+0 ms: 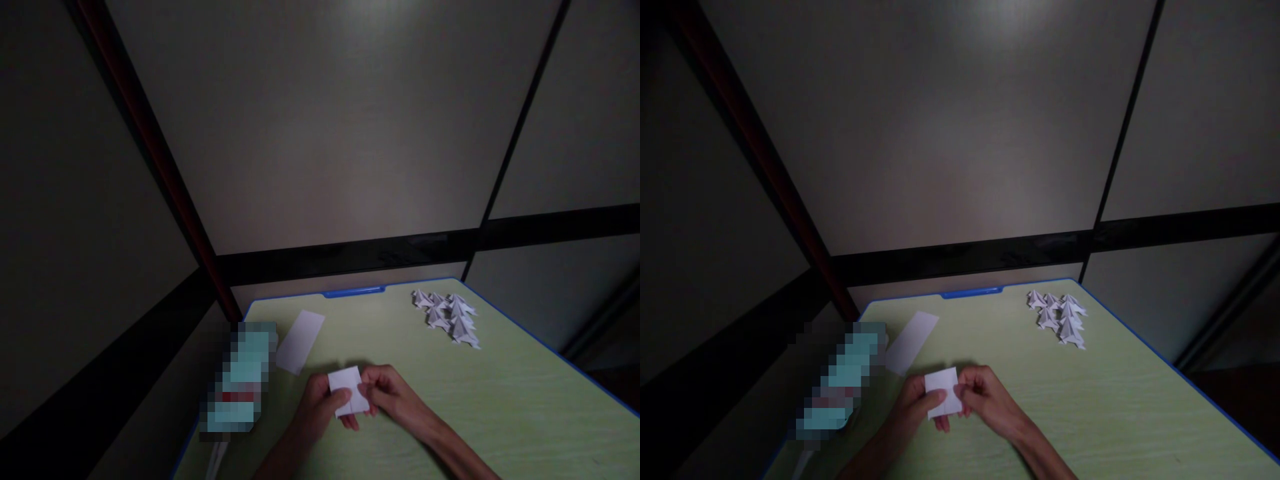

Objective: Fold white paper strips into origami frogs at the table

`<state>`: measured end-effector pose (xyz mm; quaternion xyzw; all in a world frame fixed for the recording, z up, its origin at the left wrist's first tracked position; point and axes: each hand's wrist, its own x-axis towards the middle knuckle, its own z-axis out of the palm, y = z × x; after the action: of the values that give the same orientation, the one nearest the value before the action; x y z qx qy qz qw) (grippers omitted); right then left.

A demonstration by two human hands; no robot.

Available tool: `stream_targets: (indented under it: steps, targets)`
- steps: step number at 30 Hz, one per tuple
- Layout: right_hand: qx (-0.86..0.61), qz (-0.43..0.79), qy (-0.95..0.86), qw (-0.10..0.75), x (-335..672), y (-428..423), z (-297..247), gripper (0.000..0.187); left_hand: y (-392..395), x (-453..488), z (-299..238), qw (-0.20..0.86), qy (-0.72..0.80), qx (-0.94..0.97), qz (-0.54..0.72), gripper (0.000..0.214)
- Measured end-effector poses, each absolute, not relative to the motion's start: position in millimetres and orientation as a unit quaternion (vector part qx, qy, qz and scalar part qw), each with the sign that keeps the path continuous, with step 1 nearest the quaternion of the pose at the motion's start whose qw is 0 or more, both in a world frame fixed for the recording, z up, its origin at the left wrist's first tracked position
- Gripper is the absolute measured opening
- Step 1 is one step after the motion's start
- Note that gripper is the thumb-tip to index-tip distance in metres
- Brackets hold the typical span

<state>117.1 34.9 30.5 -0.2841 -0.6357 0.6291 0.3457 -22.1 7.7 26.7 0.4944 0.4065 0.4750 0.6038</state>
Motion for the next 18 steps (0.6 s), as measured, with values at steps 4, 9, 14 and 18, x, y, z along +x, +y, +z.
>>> stream_targets:
  steps: [4, 9, 14, 18]
  targets:
    - [-0.269, 0.63, -0.659, 0.31, 116.4, 31.9, 34.1, 0.031, 4.4, -20.6, 30.5, 0.605, 0.409, 0.513, 0.451, 0.024]
    - [-0.231, 0.637, -0.665, 0.314, 115.3, 28.5, 40.7, 0.03, 7.4, -22.8, 26.4, 0.604, 0.413, 0.5, 0.464, 0.021]
    - [-0.253, 0.634, -0.637, 0.359, 112.1, 29.7, 35.1, 0.021, 13.1, -26.1, 18.9, 0.589, 0.415, 0.465, 0.514, 0.02]
    - [-0.236, 0.651, -0.588, 0.417, 111.0, 33.7, 32.1, 0.017, 13.0, -24.5, 18.4, 0.589, 0.42, 0.478, 0.499, 0.021]
